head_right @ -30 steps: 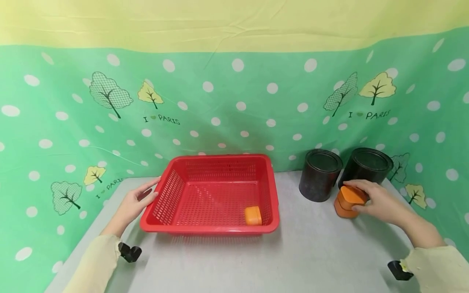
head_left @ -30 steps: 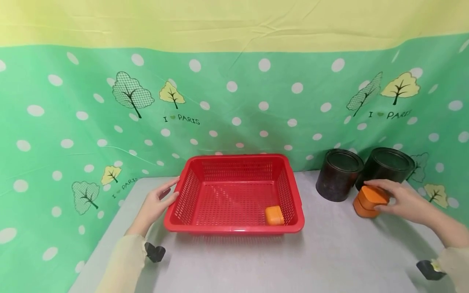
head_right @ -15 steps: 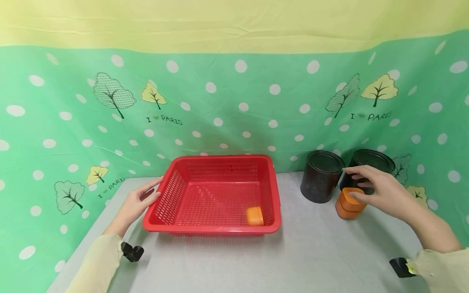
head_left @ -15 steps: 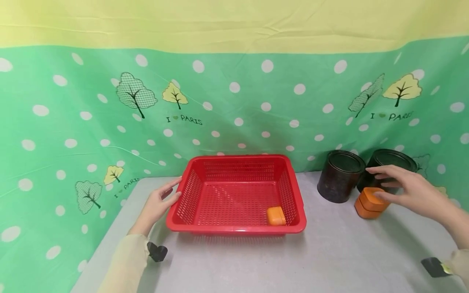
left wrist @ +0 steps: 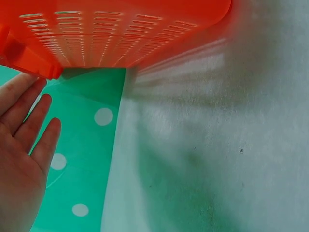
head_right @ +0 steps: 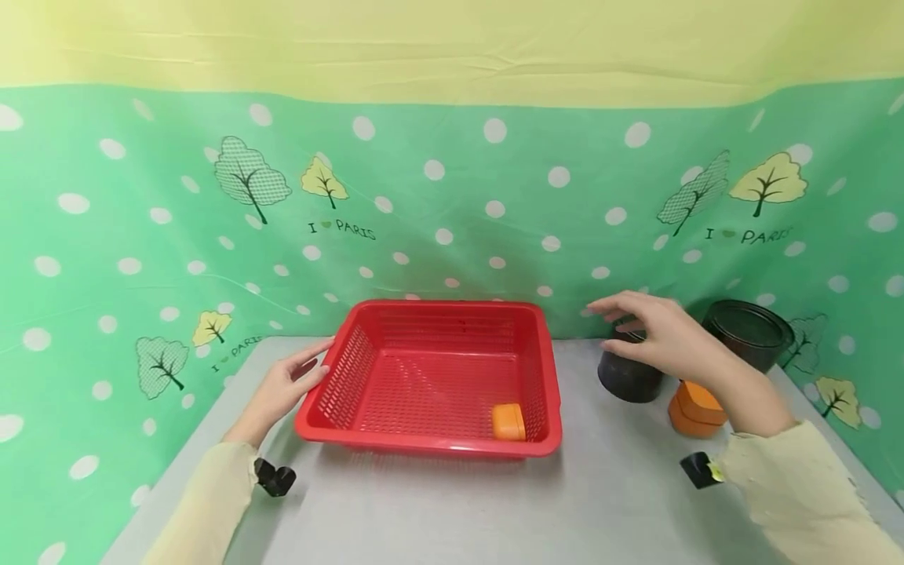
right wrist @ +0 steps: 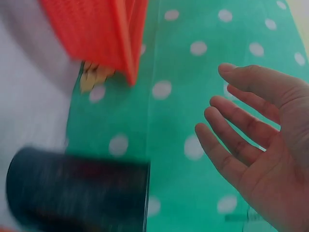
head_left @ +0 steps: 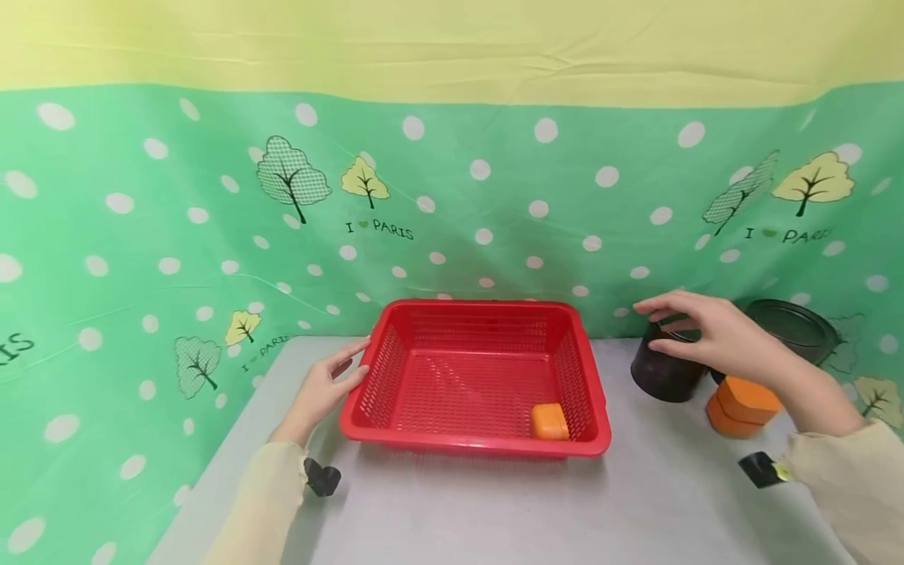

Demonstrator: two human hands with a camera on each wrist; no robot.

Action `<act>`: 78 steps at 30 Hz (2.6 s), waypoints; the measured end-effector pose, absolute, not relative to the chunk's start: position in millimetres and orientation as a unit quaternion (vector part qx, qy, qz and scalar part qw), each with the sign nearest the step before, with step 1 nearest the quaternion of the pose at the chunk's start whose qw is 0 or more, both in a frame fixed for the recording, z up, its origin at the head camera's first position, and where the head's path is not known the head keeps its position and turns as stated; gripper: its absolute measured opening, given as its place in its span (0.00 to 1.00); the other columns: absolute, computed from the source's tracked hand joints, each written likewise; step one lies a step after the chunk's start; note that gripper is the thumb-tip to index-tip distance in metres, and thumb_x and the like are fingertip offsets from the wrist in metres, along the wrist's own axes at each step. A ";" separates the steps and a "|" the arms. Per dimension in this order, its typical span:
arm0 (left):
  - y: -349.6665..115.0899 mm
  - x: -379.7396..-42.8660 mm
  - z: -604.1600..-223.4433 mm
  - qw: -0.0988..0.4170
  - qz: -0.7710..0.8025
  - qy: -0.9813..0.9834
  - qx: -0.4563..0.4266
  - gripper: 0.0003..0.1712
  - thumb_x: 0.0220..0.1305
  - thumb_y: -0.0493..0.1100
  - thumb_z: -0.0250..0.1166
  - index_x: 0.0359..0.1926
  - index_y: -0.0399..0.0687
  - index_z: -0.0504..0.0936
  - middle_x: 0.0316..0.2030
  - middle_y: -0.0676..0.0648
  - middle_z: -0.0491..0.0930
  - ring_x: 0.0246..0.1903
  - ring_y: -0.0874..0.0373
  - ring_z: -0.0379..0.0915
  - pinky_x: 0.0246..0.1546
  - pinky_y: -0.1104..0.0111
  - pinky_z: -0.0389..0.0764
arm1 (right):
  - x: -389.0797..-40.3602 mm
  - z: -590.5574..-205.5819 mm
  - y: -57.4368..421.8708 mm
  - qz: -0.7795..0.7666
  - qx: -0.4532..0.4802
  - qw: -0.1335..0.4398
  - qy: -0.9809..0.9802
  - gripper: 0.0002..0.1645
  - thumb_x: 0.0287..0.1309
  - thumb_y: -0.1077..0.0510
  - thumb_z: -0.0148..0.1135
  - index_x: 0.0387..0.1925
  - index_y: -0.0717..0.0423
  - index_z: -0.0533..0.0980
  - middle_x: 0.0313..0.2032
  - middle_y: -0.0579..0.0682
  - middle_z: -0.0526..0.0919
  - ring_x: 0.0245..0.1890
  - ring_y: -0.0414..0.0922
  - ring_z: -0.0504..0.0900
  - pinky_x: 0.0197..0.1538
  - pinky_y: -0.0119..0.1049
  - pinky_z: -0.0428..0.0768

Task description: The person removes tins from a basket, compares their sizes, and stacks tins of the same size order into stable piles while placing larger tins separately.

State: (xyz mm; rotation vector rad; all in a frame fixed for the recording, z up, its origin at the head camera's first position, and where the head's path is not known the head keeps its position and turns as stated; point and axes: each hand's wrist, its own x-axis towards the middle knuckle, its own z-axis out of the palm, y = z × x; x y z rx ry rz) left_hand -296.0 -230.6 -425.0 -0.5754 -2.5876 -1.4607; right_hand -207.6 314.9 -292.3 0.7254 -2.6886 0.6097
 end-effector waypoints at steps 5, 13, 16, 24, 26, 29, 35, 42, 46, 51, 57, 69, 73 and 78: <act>-228.6 -297.9 -426.0 0.057 -0.486 -0.851 -0.192 0.29 0.68 0.41 0.64 0.69 0.42 0.72 0.69 0.37 0.70 0.71 0.40 0.62 0.70 0.50 0.69 | -232.0 -289.9 281.9 0.234 0.269 0.117 -0.927 0.28 0.51 0.62 0.75 0.56 0.53 0.78 0.53 0.50 0.85 0.46 0.36 0.83 0.46 0.34 0.88; -227.1 -297.8 -426.6 0.062 -0.488 -0.849 -0.196 0.30 0.67 0.40 0.65 0.69 0.42 0.72 0.69 0.38 0.71 0.71 0.41 0.63 0.70 0.48 0.69 | -270.3 -293.9 232.3 0.287 0.286 0.050 -0.913 0.25 0.55 0.63 0.72 0.56 0.58 0.78 0.53 0.57 0.84 0.49 0.53 0.83 0.51 0.52 0.87; -226.7 -297.6 -426.3 0.061 -0.487 -0.850 -0.191 0.30 0.67 0.40 0.65 0.69 0.43 0.72 0.69 0.38 0.70 0.71 0.41 0.63 0.70 0.47 0.69 | -283.0 -299.6 216.1 0.284 0.297 0.040 -0.911 0.25 0.55 0.63 0.72 0.56 0.59 0.78 0.53 0.58 0.84 0.51 0.55 0.83 0.53 0.53 0.86; -228.5 -295.7 -424.6 0.059 -0.487 -0.852 -0.183 0.30 0.67 0.41 0.65 0.69 0.43 0.72 0.69 0.38 0.70 0.71 0.41 0.63 0.70 0.47 0.69 | -309.8 -315.6 177.0 0.293 0.320 -0.035 -0.900 0.25 0.58 0.61 0.70 0.57 0.57 0.78 0.56 0.57 0.83 0.55 0.56 0.82 0.57 0.51 0.85; -228.2 -295.7 -424.8 0.058 -0.487 -0.852 -0.183 0.31 0.67 0.41 0.65 0.69 0.44 0.71 0.69 0.39 0.70 0.71 0.41 0.63 0.70 0.47 0.69 | -313.2 -318.5 169.8 0.296 0.324 -0.063 -0.897 0.25 0.59 0.61 0.69 0.58 0.58 0.77 0.56 0.57 0.82 0.56 0.57 0.81 0.58 0.51 0.84; -227.9 -295.7 -424.8 0.056 -0.487 -0.853 -0.180 0.31 0.67 0.41 0.66 0.69 0.45 0.72 0.70 0.39 0.70 0.71 0.41 0.63 0.70 0.47 0.69 | -317.9 -323.1 160.0 0.289 0.330 -0.096 -0.894 0.25 0.59 0.60 0.69 0.58 0.56 0.77 0.56 0.55 0.82 0.56 0.56 0.81 0.59 0.49 0.84; -227.7 -295.5 -425.1 0.052 -0.486 -0.854 -0.177 0.31 0.67 0.42 0.65 0.70 0.46 0.71 0.70 0.39 0.69 0.71 0.41 0.63 0.70 0.46 0.68 | -320.8 -330.5 145.9 0.248 0.336 -0.140 -0.898 0.24 0.59 0.57 0.70 0.58 0.52 0.78 0.54 0.48 0.83 0.55 0.51 0.81 0.58 0.42 0.84; -227.3 -295.6 -424.1 0.050 -0.490 -0.853 -0.172 0.31 0.67 0.42 0.65 0.70 0.46 0.72 0.70 0.40 0.70 0.72 0.42 0.63 0.71 0.47 0.68 | -318.8 -334.9 138.4 0.223 0.344 -0.187 -0.893 0.26 0.58 0.54 0.71 0.58 0.53 0.78 0.52 0.49 0.84 0.54 0.51 0.81 0.58 0.43 0.83; -227.7 -295.4 -424.0 0.052 -0.487 -0.855 -0.171 0.31 0.67 0.41 0.66 0.69 0.45 0.72 0.69 0.39 0.70 0.71 0.41 0.63 0.70 0.47 0.68 | -316.8 -335.1 138.8 0.217 0.338 -0.223 -0.888 0.28 0.56 0.54 0.72 0.59 0.54 0.77 0.53 0.50 0.84 0.55 0.53 0.81 0.57 0.40 0.83; -227.8 -295.7 -424.4 0.052 -0.485 -0.857 -0.169 0.31 0.67 0.42 0.66 0.69 0.46 0.72 0.69 0.39 0.71 0.71 0.41 0.63 0.70 0.47 0.69 | -315.7 -335.6 143.7 0.229 0.321 -0.293 -0.871 0.30 0.55 0.56 0.73 0.59 0.55 0.76 0.57 0.54 0.82 0.57 0.54 0.80 0.56 0.37 0.84; -227.9 -296.2 -423.5 0.052 -0.488 -0.854 -0.171 0.31 0.67 0.42 0.65 0.70 0.46 0.72 0.69 0.39 0.70 0.71 0.42 0.63 0.70 0.47 0.69 | -315.8 -334.6 154.7 0.228 0.292 -0.368 -0.853 0.31 0.55 0.58 0.72 0.61 0.55 0.75 0.59 0.55 0.79 0.61 0.56 0.77 0.59 0.39 0.83; -232.4 -299.2 -422.5 0.059 -0.492 -0.852 -0.171 0.30 0.68 0.43 0.65 0.69 0.47 0.72 0.69 0.39 0.71 0.72 0.42 0.63 0.72 0.51 0.69 | -319.9 -326.4 168.4 0.166 0.266 -0.461 -0.830 0.30 0.53 0.62 0.70 0.60 0.51 0.78 0.60 0.53 0.80 0.63 0.51 0.74 0.61 0.38 0.82; -233.2 -298.1 -419.5 0.063 -0.488 -0.853 -0.173 0.30 0.68 0.41 0.65 0.69 0.44 0.72 0.69 0.38 0.70 0.71 0.40 0.63 0.71 0.46 0.67 | -318.0 -325.6 168.0 0.152 0.228 -0.489 -0.828 0.29 0.51 0.64 0.71 0.58 0.48 0.80 0.55 0.50 0.80 0.56 0.46 0.76 0.60 0.39 0.84; -233.5 -298.3 -422.1 0.064 -0.484 -0.854 -0.177 0.30 0.67 0.40 0.65 0.69 0.44 0.72 0.68 0.38 0.71 0.70 0.40 0.64 0.69 0.46 0.70 | -314.3 -332.8 160.4 0.140 0.173 -0.516 -0.827 0.25 0.50 0.65 0.71 0.52 0.47 0.83 0.47 0.48 0.82 0.43 0.42 0.80 0.56 0.41 0.86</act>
